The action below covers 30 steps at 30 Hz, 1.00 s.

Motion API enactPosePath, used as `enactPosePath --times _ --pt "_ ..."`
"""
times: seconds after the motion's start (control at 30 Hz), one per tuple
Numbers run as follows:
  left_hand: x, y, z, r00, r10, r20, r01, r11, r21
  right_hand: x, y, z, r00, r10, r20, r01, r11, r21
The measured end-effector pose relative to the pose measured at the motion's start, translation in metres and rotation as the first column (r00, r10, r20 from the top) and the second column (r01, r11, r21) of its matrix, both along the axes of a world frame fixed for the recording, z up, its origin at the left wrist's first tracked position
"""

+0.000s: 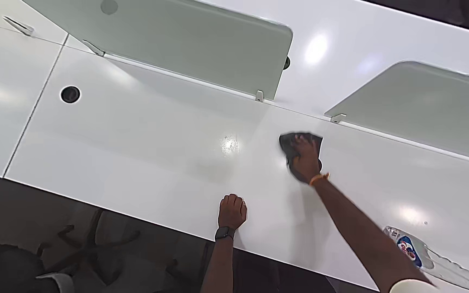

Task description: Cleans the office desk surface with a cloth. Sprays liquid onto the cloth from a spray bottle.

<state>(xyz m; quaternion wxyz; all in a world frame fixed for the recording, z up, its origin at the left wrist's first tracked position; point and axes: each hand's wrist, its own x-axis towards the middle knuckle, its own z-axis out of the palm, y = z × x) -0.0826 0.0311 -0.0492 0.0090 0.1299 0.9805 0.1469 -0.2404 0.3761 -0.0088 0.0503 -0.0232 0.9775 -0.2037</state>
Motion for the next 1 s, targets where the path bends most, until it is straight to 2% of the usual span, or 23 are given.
enactPosePath --times 0.07,0.2,0.3,0.37,0.43,0.47,0.5,0.53,0.57,0.6,0.63,0.7,0.77,0.8,0.83,0.9,0.93,1.0 --pt "0.0 0.001 0.002 1.0 0.001 0.017 -0.001 1.0 -0.003 0.086 -0.019 0.0 0.998 0.055 0.039 -0.053 0.998 -0.034" --pt "0.0 0.002 0.002 1.0 0.005 0.025 -0.005 1.0 -0.015 0.255 -0.046 -0.009 0.986 0.164 -0.029 -0.167 0.972 -0.163" --pt "0.0 0.001 0.003 1.0 -0.004 0.021 0.004 1.0 -0.014 0.313 -0.056 0.007 0.969 0.241 0.061 -0.204 0.912 -0.357" --pt "-0.001 0.002 0.004 0.999 0.001 0.04 0.0 1.0 -0.021 0.305 -0.051 0.033 0.927 0.326 0.184 -0.149 0.773 -0.617" --pt "0.0 0.002 0.004 0.999 0.011 0.045 -0.01 1.0 -0.027 0.277 -0.041 0.062 0.874 0.409 0.264 0.037 0.484 -0.874" --pt "0.001 0.002 0.003 0.999 0.012 0.043 -0.011 1.0 -0.025 0.261 -0.035 0.075 0.85 0.44 0.289 0.15 0.324 -0.934" --pt "0.001 0.002 0.003 0.999 0.012 0.042 -0.011 1.0 -0.025 0.246 -0.03 0.086 0.83 0.461 0.315 0.243 0.21 -0.947" --pt "0.0 0.002 0.003 0.999 0.012 0.047 -0.011 1.0 -0.023 0.232 -0.024 0.095 0.814 0.471 0.34 0.305 0.152 -0.94" --pt "0.0 0.002 0.004 0.999 0.012 0.052 -0.012 1.0 -0.019 0.218 -0.017 0.101 0.8 0.467 0.376 0.344 0.157 -0.926" --pt "-0.001 0.002 0.005 0.998 0.013 0.057 -0.012 1.0 -0.015 0.206 -0.009 0.102 0.802 0.41 0.433 0.371 0.225 -0.901" --pt "0.0 0.002 0.006 0.998 0.012 0.059 -0.012 1.0 -0.013 0.196 -0.003 0.097 0.826 0.277 0.491 0.406 0.312 -0.859" --pt "-0.001 0.002 0.005 0.999 0.005 0.036 -0.005 1.0 0.002 0.183 0.016 0.069 0.825 -0.154 0.544 0.553 0.419 -0.72" --pt "0.0 0.002 0.003 1.0 -0.003 0.007 0.003 1.0 0.009 0.174 0.036 0.053 0.751 -0.513 0.416 0.65 0.462 -0.604" --pt "0.0 0.002 0.003 1.0 -0.003 0.008 0.003 1.0 0.006 0.172 0.043 0.053 0.757 -0.591 0.278 0.624 0.528 -0.577" --pt "0.0 0.002 0.002 1.0 -0.003 0.01 0.003 1.0 0.002 0.173 0.045 0.056 0.797 -0.592 0.118 0.55 0.633 -0.544" --pt "0.0 0.001 0.003 1.0 -0.004 0.022 0.004 1.0 -0.005 0.18 0.038 0.063 0.919 -0.382 -0.098 0.311 0.855 -0.415" --pt "0.0 0.001 0.003 1.0 -0.005 0.026 0.005 1.0 -0.004 0.184 0.027 0.065 0.965 -0.218 -0.144 0.156 0.923 -0.351" --pt "0.0 0.002 0.003 0.999 -0.007 0.033 0.007 1.0 -0.006 0.189 -0.006 0.06 0.985 0.113 -0.13 -0.141 0.963 -0.232"
